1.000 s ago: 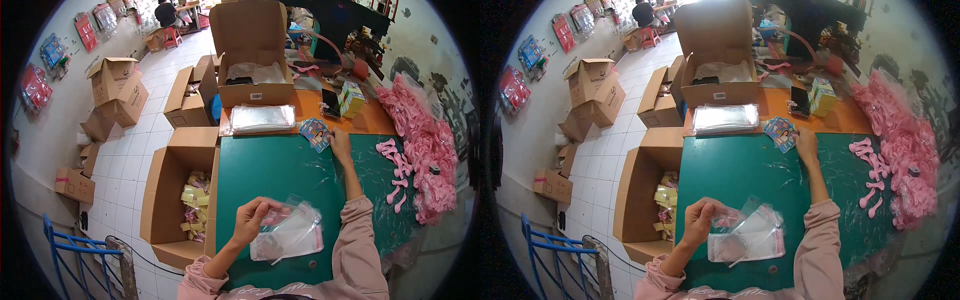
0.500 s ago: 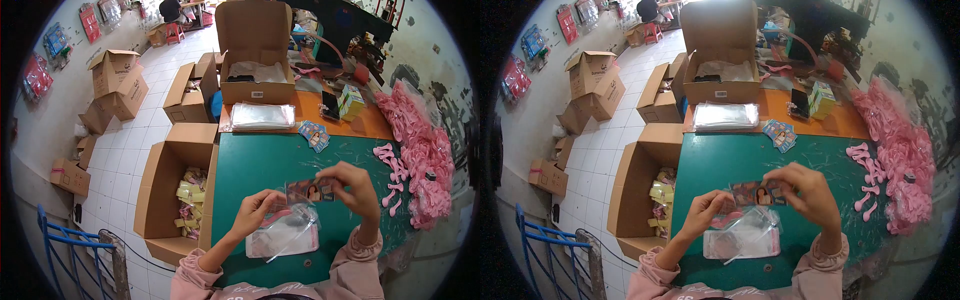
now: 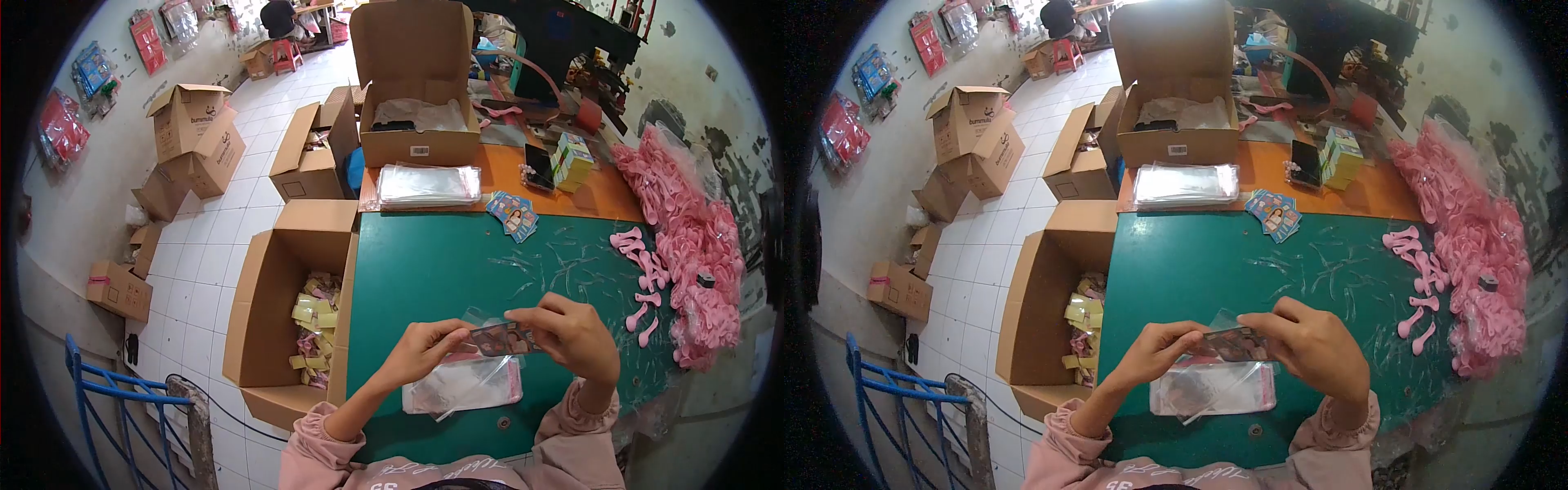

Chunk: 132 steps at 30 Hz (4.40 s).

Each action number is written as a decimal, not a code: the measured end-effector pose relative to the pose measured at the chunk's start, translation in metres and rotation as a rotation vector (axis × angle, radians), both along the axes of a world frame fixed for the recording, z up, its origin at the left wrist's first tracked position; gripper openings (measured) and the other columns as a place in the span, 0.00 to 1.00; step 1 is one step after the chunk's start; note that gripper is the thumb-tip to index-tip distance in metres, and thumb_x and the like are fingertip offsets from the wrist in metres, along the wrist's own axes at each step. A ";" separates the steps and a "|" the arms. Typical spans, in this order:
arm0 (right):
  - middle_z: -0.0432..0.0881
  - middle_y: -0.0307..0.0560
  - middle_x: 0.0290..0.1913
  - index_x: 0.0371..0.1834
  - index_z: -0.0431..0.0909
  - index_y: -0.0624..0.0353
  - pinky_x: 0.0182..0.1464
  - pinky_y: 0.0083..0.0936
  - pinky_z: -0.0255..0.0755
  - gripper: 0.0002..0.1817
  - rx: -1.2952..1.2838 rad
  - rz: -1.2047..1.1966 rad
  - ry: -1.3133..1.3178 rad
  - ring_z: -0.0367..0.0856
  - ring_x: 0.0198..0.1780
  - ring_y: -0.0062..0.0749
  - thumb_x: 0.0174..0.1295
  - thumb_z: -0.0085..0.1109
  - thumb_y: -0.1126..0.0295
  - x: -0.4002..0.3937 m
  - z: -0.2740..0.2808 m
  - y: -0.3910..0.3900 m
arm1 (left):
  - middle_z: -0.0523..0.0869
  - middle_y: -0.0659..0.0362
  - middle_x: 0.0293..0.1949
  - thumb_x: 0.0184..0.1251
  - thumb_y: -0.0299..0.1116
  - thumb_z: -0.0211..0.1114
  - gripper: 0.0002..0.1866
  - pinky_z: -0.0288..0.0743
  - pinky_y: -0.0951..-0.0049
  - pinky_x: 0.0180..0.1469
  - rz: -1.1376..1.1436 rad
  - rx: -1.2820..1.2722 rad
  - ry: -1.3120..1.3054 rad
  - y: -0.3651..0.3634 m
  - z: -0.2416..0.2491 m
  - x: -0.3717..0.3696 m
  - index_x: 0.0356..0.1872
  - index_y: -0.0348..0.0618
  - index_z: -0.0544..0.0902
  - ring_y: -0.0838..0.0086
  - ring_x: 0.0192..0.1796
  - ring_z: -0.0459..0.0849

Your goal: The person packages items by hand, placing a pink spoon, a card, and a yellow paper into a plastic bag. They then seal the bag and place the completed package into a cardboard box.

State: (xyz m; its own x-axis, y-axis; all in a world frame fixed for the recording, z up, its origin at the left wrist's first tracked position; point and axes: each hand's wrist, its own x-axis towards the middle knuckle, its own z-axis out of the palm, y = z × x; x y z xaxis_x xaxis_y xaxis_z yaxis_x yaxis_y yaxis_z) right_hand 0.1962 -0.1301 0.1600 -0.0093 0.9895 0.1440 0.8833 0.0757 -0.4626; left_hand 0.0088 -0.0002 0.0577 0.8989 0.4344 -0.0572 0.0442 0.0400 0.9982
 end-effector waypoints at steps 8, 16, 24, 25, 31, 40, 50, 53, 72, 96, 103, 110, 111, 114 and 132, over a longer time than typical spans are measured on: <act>0.78 0.51 0.32 0.36 0.73 0.63 0.31 0.32 0.71 0.10 -0.164 0.116 0.361 0.79 0.31 0.41 0.56 0.62 0.72 -0.012 -0.031 0.008 | 0.87 0.53 0.31 0.69 0.34 0.57 0.24 0.76 0.73 0.38 -0.086 0.209 0.031 -0.013 0.009 -0.004 0.66 0.49 0.67 0.74 0.32 0.85; 0.81 0.46 0.29 0.37 0.80 0.61 0.31 0.22 0.72 0.08 -0.052 0.050 0.518 0.79 0.28 0.29 0.54 0.64 0.73 -0.048 -0.069 -0.007 | 0.87 0.50 0.34 0.63 0.37 0.65 0.35 0.74 0.75 0.31 0.084 0.492 0.100 -0.037 0.004 -0.032 0.69 0.51 0.59 0.59 0.33 0.87; 0.77 0.37 0.24 0.24 0.75 0.63 0.31 0.19 0.71 0.12 -0.173 -0.371 0.854 0.75 0.29 0.15 0.49 0.71 0.73 -0.048 -0.103 -0.024 | 0.85 0.56 0.35 0.59 0.32 0.69 0.39 0.77 0.77 0.39 0.024 -0.208 -0.120 -0.010 -0.042 -0.076 0.69 0.43 0.57 0.79 0.39 0.83; 0.78 0.38 0.25 0.26 0.76 0.63 0.32 0.19 0.71 0.11 -0.168 -0.356 0.968 0.76 0.30 0.15 0.49 0.71 0.73 -0.051 -0.105 -0.022 | 0.85 0.55 0.36 0.60 0.31 0.68 0.39 0.77 0.77 0.40 0.080 -0.291 -0.131 -0.010 -0.045 -0.075 0.69 0.42 0.56 0.78 0.40 0.83; 0.80 0.41 0.27 0.31 0.82 0.66 0.33 0.17 0.71 0.05 -0.210 -0.324 0.970 0.77 0.28 0.19 0.51 0.66 0.80 -0.052 -0.110 -0.025 | 0.84 0.50 0.43 0.63 0.26 0.63 0.37 0.78 0.74 0.48 0.092 -0.342 -0.103 -0.007 -0.047 -0.071 0.69 0.43 0.53 0.74 0.44 0.83; 0.80 0.51 0.42 0.47 0.77 0.63 0.41 0.27 0.76 0.19 0.012 -0.202 0.464 0.81 0.42 0.37 0.49 0.67 0.74 -0.076 -0.087 -0.018 | 0.79 0.45 0.52 0.75 0.32 0.43 0.31 0.79 0.68 0.51 0.118 -0.318 0.044 -0.056 -0.042 -0.067 0.71 0.45 0.38 0.61 0.53 0.81; 0.71 0.51 0.36 0.38 0.73 0.62 0.41 0.37 0.70 0.11 -0.152 0.107 0.352 0.74 0.39 0.47 0.52 0.61 0.73 -0.088 -0.120 -0.015 | 0.81 0.45 0.49 0.76 0.31 0.40 0.27 0.81 0.69 0.46 0.168 -0.412 0.118 -0.072 -0.048 -0.078 0.71 0.45 0.44 0.63 0.50 0.82; 0.71 0.51 0.35 0.35 0.72 0.62 0.41 0.37 0.69 0.11 -0.174 0.094 0.391 0.74 0.39 0.47 0.52 0.62 0.73 -0.088 -0.124 -0.014 | 0.84 0.47 0.43 0.75 0.31 0.43 0.27 0.80 0.69 0.45 0.183 -0.271 0.129 -0.072 -0.049 -0.079 0.71 0.44 0.48 0.63 0.45 0.85; 0.74 0.39 0.29 0.26 0.74 0.57 0.39 0.29 0.65 0.07 -0.223 0.473 0.603 0.73 0.32 0.34 0.53 0.64 0.71 -0.081 -0.113 -0.023 | 0.81 0.53 0.20 0.69 0.27 0.53 0.25 0.73 0.75 0.28 0.279 0.005 0.258 -0.074 -0.045 -0.060 0.67 0.50 0.63 0.76 0.25 0.83; 0.69 0.53 0.48 0.46 0.73 0.57 0.44 0.31 0.74 0.23 0.080 -0.142 0.407 0.76 0.45 0.43 0.44 0.69 0.77 -0.077 -0.127 -0.043 | 0.81 0.49 0.48 0.72 0.30 0.52 0.16 0.79 0.69 0.51 0.142 -0.654 0.059 -0.065 -0.045 -0.080 0.54 0.29 0.72 0.66 0.50 0.82; 0.70 0.49 0.44 0.34 0.77 0.61 0.39 0.24 0.76 0.13 0.085 -0.083 0.611 0.78 0.41 0.33 0.45 0.69 0.81 -0.077 -0.150 -0.044 | 0.83 0.52 0.43 0.68 0.26 0.57 0.10 0.77 0.72 0.49 0.142 -0.344 0.131 -0.058 -0.041 -0.091 0.47 0.33 0.76 0.71 0.44 0.84; 0.70 0.48 0.46 0.33 0.77 0.63 0.44 0.24 0.76 0.08 -0.075 -0.125 0.710 0.78 0.42 0.31 0.51 0.66 0.78 -0.076 -0.136 -0.051 | 0.83 0.59 0.33 0.57 0.24 0.68 0.08 0.78 0.78 0.42 0.191 0.162 0.251 -0.069 -0.041 -0.085 0.35 0.35 0.78 0.78 0.37 0.83; 0.70 0.48 0.47 0.33 0.76 0.64 0.44 0.25 0.76 0.07 -0.106 -0.147 0.734 0.78 0.42 0.31 0.53 0.64 0.78 -0.076 -0.133 -0.052 | 0.82 0.59 0.33 0.56 0.24 0.68 0.08 0.78 0.78 0.41 0.200 0.148 0.266 -0.070 -0.040 -0.083 0.35 0.35 0.78 0.78 0.37 0.83; 0.73 0.46 0.45 0.33 0.76 0.65 0.43 0.22 0.76 0.05 -0.171 -0.350 1.050 0.79 0.42 0.26 0.57 0.62 0.77 -0.084 -0.134 -0.053 | 0.82 0.58 0.35 0.54 0.23 0.69 0.08 0.79 0.78 0.40 0.247 0.107 0.280 -0.074 -0.036 -0.079 0.33 0.34 0.79 0.78 0.37 0.82; 0.81 0.45 0.32 0.45 0.72 0.68 0.33 0.13 0.76 0.10 -0.110 -0.630 1.036 0.80 0.31 0.19 0.60 0.57 0.81 -0.109 -0.144 -0.048 | 0.77 0.59 0.43 0.63 0.21 0.61 0.11 0.74 0.81 0.44 0.372 -0.011 0.253 -0.091 -0.058 -0.082 0.45 0.35 0.72 0.79 0.43 0.77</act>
State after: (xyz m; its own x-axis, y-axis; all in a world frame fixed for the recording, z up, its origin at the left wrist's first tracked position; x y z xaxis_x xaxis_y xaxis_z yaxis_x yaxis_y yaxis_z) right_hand 0.0868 -0.1778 0.0164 0.5468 0.7867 -0.2866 -0.0400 -0.3174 -0.9475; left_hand -0.0736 -0.0914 -0.0008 0.6391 0.7233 -0.2616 0.2678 0.1096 0.9572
